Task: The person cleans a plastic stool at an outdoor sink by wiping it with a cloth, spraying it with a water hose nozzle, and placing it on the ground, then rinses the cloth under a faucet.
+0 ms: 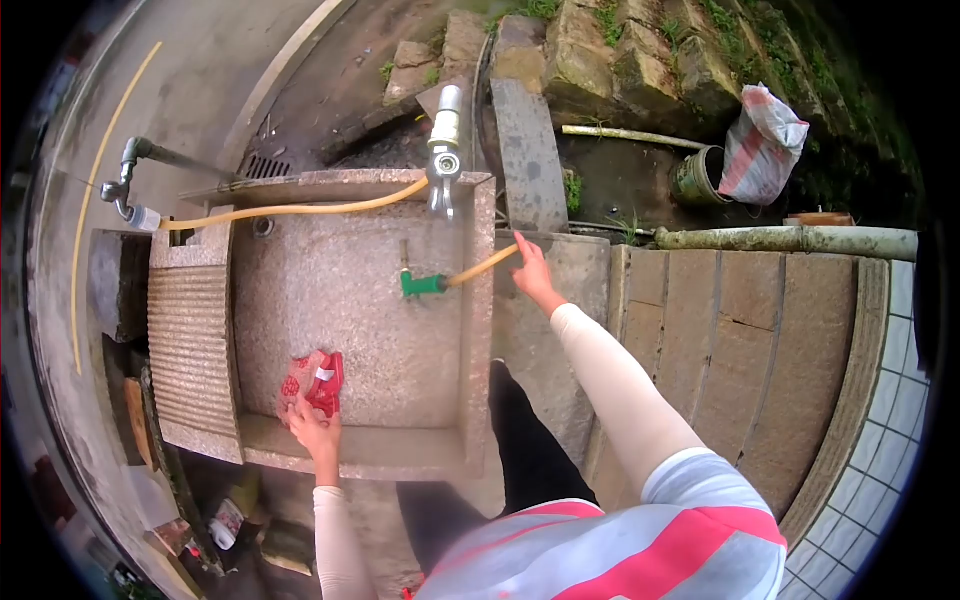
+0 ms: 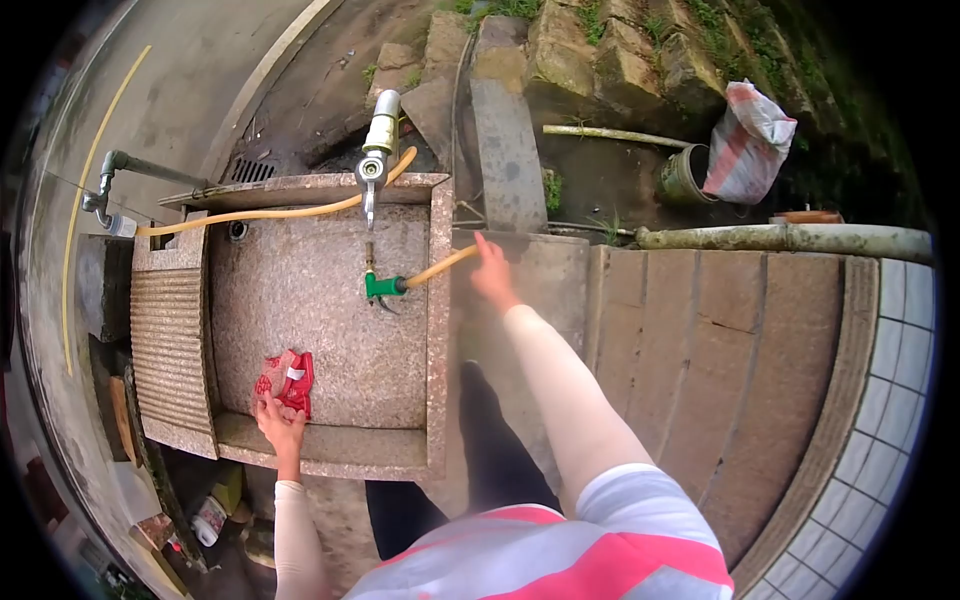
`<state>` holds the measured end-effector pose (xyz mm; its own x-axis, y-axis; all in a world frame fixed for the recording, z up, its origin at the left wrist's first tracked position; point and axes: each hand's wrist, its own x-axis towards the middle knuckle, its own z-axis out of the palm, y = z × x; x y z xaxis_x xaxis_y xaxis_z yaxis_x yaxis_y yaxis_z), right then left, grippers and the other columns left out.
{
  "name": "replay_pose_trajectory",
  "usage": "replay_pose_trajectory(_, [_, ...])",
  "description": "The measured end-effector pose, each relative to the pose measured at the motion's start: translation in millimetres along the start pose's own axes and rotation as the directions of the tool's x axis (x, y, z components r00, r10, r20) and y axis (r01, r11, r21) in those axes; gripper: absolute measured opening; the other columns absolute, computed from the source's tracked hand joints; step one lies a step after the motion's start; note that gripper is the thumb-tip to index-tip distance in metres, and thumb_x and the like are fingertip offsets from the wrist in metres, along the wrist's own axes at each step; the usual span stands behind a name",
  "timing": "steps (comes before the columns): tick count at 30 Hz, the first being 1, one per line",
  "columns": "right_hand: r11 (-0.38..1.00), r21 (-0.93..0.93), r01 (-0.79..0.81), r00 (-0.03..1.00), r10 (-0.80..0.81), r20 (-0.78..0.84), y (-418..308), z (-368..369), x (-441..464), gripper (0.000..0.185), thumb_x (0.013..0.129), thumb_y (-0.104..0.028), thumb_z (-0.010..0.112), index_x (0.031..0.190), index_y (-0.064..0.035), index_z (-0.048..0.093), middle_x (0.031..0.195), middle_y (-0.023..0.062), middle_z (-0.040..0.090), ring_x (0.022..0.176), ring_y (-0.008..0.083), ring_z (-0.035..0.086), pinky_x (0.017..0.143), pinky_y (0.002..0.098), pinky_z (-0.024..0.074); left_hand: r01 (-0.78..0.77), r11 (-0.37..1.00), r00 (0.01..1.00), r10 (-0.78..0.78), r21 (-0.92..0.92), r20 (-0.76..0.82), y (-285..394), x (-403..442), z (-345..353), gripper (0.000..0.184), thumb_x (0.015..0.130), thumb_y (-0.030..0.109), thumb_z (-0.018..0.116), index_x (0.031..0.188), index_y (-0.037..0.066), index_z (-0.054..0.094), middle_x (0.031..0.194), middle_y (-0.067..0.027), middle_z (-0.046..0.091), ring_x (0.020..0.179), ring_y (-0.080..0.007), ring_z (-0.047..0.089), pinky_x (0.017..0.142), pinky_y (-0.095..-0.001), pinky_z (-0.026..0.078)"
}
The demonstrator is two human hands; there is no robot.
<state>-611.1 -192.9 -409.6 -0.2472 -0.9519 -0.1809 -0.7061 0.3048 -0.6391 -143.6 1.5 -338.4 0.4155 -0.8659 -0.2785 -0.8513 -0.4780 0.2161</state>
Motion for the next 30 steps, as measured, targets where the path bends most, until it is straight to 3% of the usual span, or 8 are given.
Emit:
replay_pose_trajectory(6, [0.984, 0.035, -0.177, 0.984, 0.177, 0.001, -24.7, -9.2, -12.4, 0.023, 0.070, 0.001, 0.063, 0.091, -0.0094, 0.060, 0.109, 0.0149, 0.050, 0.096, 0.0359, 0.055, 0.086, 0.0414, 0.0459, 0.251, 0.675, 0.757, 0.311, -0.694, 0.575, 185.2, 5.0, 32.2, 0.045, 0.087, 0.028, 0.067, 0.119, -0.002, 0.059, 0.113, -0.0163, 0.064, 0.103, -0.0228, 0.061, 0.088, -0.0340, 0.049])
replay_pose_trajectory(8, [0.998, 0.043, -0.045, 0.995, 0.049, -0.089, -49.3, -26.8, -36.3, 0.023, 0.068, 0.003, 0.063, 0.087, -0.0089, 0.060, 0.109, 0.0144, 0.049, 0.099, 0.0349, 0.052, 0.087, 0.0415, 0.0439, 0.611, 0.402, 0.543, 0.415, -0.682, 0.730, 258.5, -6.8, 9.5, 0.042, 0.091, 0.033, 0.063, 0.118, 0.000, 0.059, 0.114, -0.0168, 0.062, 0.105, -0.0205, 0.059, 0.087, -0.0326, 0.049])
replay_pose_trajectory(14, [0.980, 0.089, 0.179, 0.956, -0.153, -0.249, -126.5, -61.0, -110.4, 0.021, 0.066, 0.001, 0.063, 0.086, -0.0085, 0.064, 0.117, 0.0159, 0.045, 0.114, 0.0374, 0.036, 0.097, 0.0461, 0.0339, 0.852, -0.363, 0.491, 0.307, -0.377, 0.815, 329.1, -13.7, 8.3, 0.044, 0.097, 0.037, 0.050, 0.119, -0.001, 0.048, 0.114, -0.0181, 0.057, 0.106, -0.0271, 0.056, 0.093, -0.0390, 0.047])
replay_pose_trajectory(18, [0.957, 0.196, 0.214, 0.961, -0.169, -0.219, -145.2, -68.8, -121.2, 0.033, 0.065, 0.005, 0.061, 0.096, -0.0077, 0.063, 0.119, 0.0138, 0.045, 0.117, 0.0346, 0.039, 0.098, 0.0449, 0.0388, 0.723, -0.506, 0.672, 0.355, -0.471, 0.649, 308.8, -19.5, 25.7, 0.027, 0.089, 0.020, 0.062, 0.103, -0.001, 0.055, 0.102, -0.0167, 0.061, 0.099, -0.0296, 0.058, 0.098, -0.0445, 0.044])
replay_pose_trajectory(22, [0.591, 0.785, 0.185, 0.940, 0.127, -0.318, -151.9, -73.0, -101.2, 0.055, 0.073, 0.009, 0.057, 0.126, -0.0037, 0.048, 0.138, 0.0094, 0.031, 0.125, 0.0309, 0.043, 0.103, 0.0450, 0.0432, 0.722, -0.472, 0.690, 0.439, -0.505, 0.576, 298.0, -11.8, -15.5, 0.014, 0.090, 0.011, 0.059, 0.099, 0.001, 0.055, 0.093, -0.0141, 0.063, 0.096, -0.0287, 0.059, 0.098, -0.0518, 0.042])
replay_pose_trajectory(26, [-0.433, 0.892, 0.132, 0.690, 0.686, 0.231, -107.5, -117.1, -61.1, 0.061, 0.076, 0.002, 0.054, 0.132, -0.0087, 0.034, 0.126, 0.0208, 0.034, 0.104, 0.0374, 0.047, 0.098, 0.0509, 0.0451, 0.696, -0.449, 0.718, 0.460, -0.561, 0.523, 242.2, 6.9, -76.9, 0.013, 0.090, 0.008, 0.057, 0.100, 0.001, 0.054, 0.082, -0.0074, 0.057, 0.086, -0.0236, 0.056, 0.093, -0.0475, 0.045])
replay_pose_trajectory(29, [-0.538, 0.839, 0.079, 0.554, 0.723, 0.412, -67.3, -147.8, -36.4, 0.033, 0.082, -0.007, 0.052, 0.111, -0.0010, 0.039, 0.110, 0.0184, 0.038, 0.100, 0.0376, 0.048, 0.088, 0.0425, 0.0521, 0.671, -0.350, 0.726, 0.488, -0.654, 0.484, 195.3, 7.5, -116.1, 0.012, 0.091, 0.009, 0.056, 0.102, 0.005, 0.054, 0.076, -0.0021, 0.049, 0.075, -0.0180, 0.050, 0.085, -0.0428, 0.046])
replay_pose_trajectory(30, [-0.296, 0.955, 0.033, 0.499, 0.833, 0.241, -55.5, -150.0, -29.1, 0.039, 0.083, -0.012, 0.054, 0.112, 0.0070, 0.037, 0.110, 0.0209, 0.043, 0.100, 0.0362, 0.051, 0.083, 0.0409, 0.0541, 0.649, -0.335, 0.738, 0.494, -0.683, 0.459, 180.3, 10.9, -124.5, 0.013, 0.091, 0.009, 0.056, 0.103, 0.005, 0.053, 0.077, -0.0018, 0.049, 0.073, -0.0170, 0.048, 0.081, -0.0408, 0.046])
